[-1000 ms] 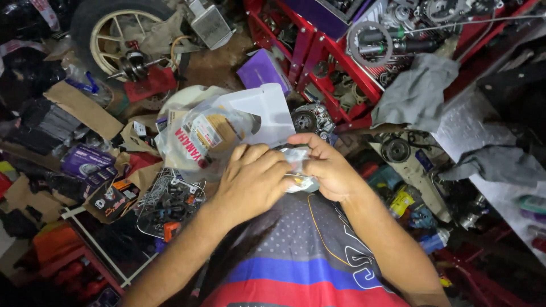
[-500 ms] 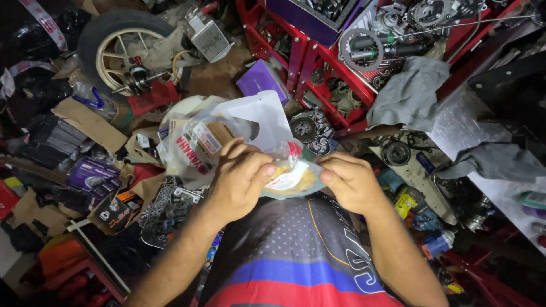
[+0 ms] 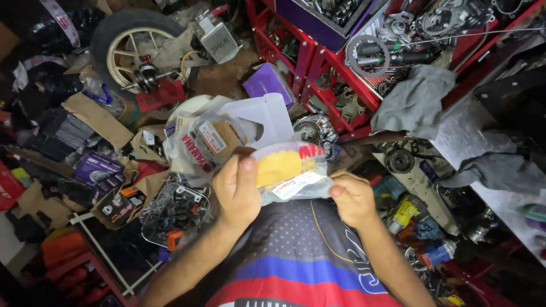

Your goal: Unboxing and inspecting motorcycle clutch plates at a workbench

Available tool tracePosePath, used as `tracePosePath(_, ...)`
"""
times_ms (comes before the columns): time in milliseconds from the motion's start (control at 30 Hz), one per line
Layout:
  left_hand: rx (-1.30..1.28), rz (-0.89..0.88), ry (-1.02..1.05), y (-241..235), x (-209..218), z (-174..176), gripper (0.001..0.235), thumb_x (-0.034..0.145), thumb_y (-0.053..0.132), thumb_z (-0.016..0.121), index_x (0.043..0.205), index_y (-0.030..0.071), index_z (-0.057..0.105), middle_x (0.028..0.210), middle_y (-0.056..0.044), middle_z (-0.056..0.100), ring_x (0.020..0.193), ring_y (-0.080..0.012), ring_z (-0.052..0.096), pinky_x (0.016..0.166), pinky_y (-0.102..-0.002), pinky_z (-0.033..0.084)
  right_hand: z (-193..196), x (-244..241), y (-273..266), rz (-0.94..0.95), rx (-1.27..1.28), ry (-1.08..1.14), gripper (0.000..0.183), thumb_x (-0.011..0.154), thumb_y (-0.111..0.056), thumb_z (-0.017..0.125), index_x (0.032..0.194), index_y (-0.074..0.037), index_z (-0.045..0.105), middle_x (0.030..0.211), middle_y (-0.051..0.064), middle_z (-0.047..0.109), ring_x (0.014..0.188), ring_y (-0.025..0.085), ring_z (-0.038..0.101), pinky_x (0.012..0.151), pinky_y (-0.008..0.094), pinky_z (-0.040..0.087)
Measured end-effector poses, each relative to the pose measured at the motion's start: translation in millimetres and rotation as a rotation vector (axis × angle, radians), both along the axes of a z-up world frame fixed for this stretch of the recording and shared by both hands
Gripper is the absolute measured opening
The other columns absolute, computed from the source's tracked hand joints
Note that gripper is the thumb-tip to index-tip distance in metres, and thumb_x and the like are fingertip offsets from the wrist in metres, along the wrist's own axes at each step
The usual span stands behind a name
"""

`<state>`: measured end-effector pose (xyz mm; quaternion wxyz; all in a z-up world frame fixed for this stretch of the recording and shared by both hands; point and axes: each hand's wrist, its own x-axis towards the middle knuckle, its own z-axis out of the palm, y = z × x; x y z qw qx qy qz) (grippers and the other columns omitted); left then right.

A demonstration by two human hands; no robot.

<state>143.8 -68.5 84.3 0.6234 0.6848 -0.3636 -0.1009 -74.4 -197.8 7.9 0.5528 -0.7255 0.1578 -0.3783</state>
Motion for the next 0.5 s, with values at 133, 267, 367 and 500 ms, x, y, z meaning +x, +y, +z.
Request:
tracePosePath(133,-0.04,0.055,0.074,-14.4,3.5,15.5,0.042,0.106,0.028,0.051,0.069,0.01,0.06,0.054,-0.005,0.055,0.051,-0.0161,0.054,0.052,-0.03,0.046,12.8,6.5,-0.9,0.115,0.039,0.051,0.034,0.103,-0.02,0.063,0.073,-0.003,0.067,0.069,0.012,0.066,0.058,0.025,0.057,0.056,0.038,0.051)
tracePosePath(267,-0.058,-0.259,-0.2,-9.2,20.9,7.2,0.037,0.105,0.023,0.056,0.072,0.007,0.062,0.067,-0.011,0.06,0.058,-0.0277,0.06,0.055,-0.033,0.05,95.4,15.2,-21.7,0.074,-0.114,0.183,0.024,0.096,-0.026,0.069,0.095,-0.004,0.079,0.08,0.016,0.07,0.071,0.033,0.066,0.069,0.046,0.055)
tracePosePath(367,-0.085,-0.393,-0.267,-22.7,16.8,49.5,0.036,0.101,0.021,0.063,0.069,0.006,0.064,0.064,-0.009,0.063,0.059,-0.0298,0.064,0.056,-0.033,0.053,126.5,30.3,-31.2,0.013,-0.36,0.142,0.042,0.105,-0.036,0.053,0.102,0.003,0.07,0.077,0.018,0.057,0.065,0.04,0.058,0.062,0.049,0.051)
tracePosePath(500,-0.117,-0.377,-0.253,-22.8,14.9,45.4,0.035,0.104,0.025,0.055,0.076,0.005,0.064,0.074,-0.011,0.065,0.062,-0.0279,0.063,0.058,-0.034,0.053,99.8,36.0,-34.3,-0.096,-0.515,-0.026,0.047,0.1,-0.044,0.058,0.069,-0.009,0.064,0.059,0.005,0.051,0.047,0.029,0.049,0.047,0.039,0.044)
